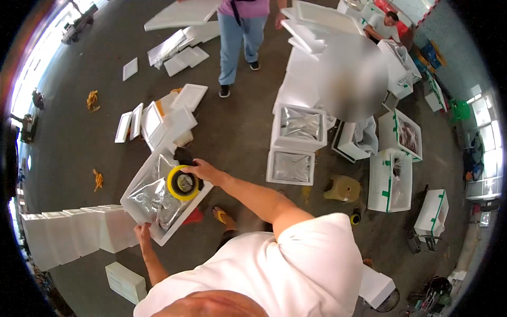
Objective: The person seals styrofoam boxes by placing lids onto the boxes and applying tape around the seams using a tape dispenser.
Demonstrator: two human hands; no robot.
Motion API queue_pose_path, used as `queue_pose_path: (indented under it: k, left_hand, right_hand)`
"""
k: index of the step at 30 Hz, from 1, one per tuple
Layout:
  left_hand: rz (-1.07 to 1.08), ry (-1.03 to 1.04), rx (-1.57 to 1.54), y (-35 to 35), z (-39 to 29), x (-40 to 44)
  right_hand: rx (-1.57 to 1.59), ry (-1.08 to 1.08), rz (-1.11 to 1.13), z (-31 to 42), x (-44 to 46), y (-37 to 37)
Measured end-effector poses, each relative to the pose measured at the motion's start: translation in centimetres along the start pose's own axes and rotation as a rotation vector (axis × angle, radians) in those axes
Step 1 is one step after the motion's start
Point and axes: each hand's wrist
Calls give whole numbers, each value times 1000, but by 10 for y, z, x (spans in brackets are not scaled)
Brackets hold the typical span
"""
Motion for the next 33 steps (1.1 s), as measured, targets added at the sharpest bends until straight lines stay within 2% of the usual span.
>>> queue_pose_path:
  k: [1, 2, 3, 4, 5, 6, 7, 8, 9, 10, 11, 12, 13, 14, 15, 17, 18, 21, 22, 23, 24, 25, 26, 27, 28, 29, 30, 31, 32, 33]
  left_hand:
    - [-26, -81, 34, 95, -63, -82]
    - [-15, -168, -39, 91, -64, -91]
    - [51, -162, -140, 29, 10, -11]
    - [84, -152, -127, 28, -3, 0]
    - [63, -187, -171, 3, 31, 8]
    - [105, -210, -191, -1, 69, 39]
    - [154, -203, -321, -10, 26, 12]
    - [-11, -356, 17, -7, 92, 49]
    - [-53, -384, 26, 13, 169, 102]
    - [56, -355, -73, -4, 146, 94]
    - [-61, -429, 74, 8, 174, 92]
    - [-84, -452, 146, 9, 156, 82]
    - [-36, -440, 129, -9, 115, 62]
    - [-442, -169, 29, 20, 100, 49]
    - [-680, 120, 95, 30, 99, 70]
    - [-356, 111, -364, 38, -8, 71]
    - [-220, 74, -585, 42, -63, 70]
    - [39, -135, -641, 70, -120, 155]
    - [159, -225, -621, 79, -130, 174]
    - [376, -274, -726, 72, -167, 147]
    - [372, -338, -744, 95, -161, 161]
    - [701, -170, -797, 106, -158, 147]
    - [719, -230, -850, 111, -160, 147]
    - [703, -171, -933, 120, -162, 131]
    - [486, -82, -903, 122, -149, 125]
    - [474, -99, -916, 130, -150, 122]
    - [426, -135, -1024, 118, -153, 112]
    - [345, 17, -967, 78, -150, 88]
    - [252, 52, -973, 90, -143, 98]
    - [266, 80, -940, 60, -141, 72]
  right_hand:
    - [58, 1, 38, 25, -33, -134]
    - [3, 10, 58, 22, -13, -76]
    - [-51, 19, 79, 13, 10, -19]
    - [-18, 15, 90, 15, 18, -14]
    - [-76, 83, 131, -36, 62, 12]
    - [-5, 76, 164, -27, 61, 37]
    - [-30, 98, 138, -6, 50, 19]
    - [-143, 179, 132, -43, 66, 57]
    - [-110, 251, 122, -77, 82, 73]
    - [-161, 268, 138, -85, 81, 71]
    - [-211, 285, 155, -98, 78, 69]
    - [-380, 254, 178, -99, 73, 50]
    - [-238, 195, 120, -105, 61, 28]
    - [-132, 156, 99, -114, 53, 15]
    - [-38, 176, 43, -84, 27, 20]
    - [286, 135, -50, -98, -15, -32]
    - [258, 166, -131, -87, -39, -43]
    - [285, 33, -425, -77, -87, -84]
    - [341, -47, -426, -51, -105, -94]
    - [310, -88, -449, -49, -107, -105]
    - [278, -117, -477, -52, -113, -113]
    - [282, -142, -497, -46, -127, -107]
    - [277, -206, -515, -28, -124, -109]
    - [280, -235, -531, -4, -119, -110]
    - [266, -247, -553, 4, -126, -110]
    - [252, -259, -574, 11, -131, -110]
    - [218, -291, -583, 16, -134, -105]
    - [221, -251, -549, 23, -130, -105]
    - [191, -310, -569, 32, -128, -104]
    - [163, -350, -568, 39, -122, -101]
Point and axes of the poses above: each hand's wrist, its own x-axis towards the middle knuckle, its own y-axis out of the palm, z = x × y, and after that the axes turned 15 degrees about -y, right-handed
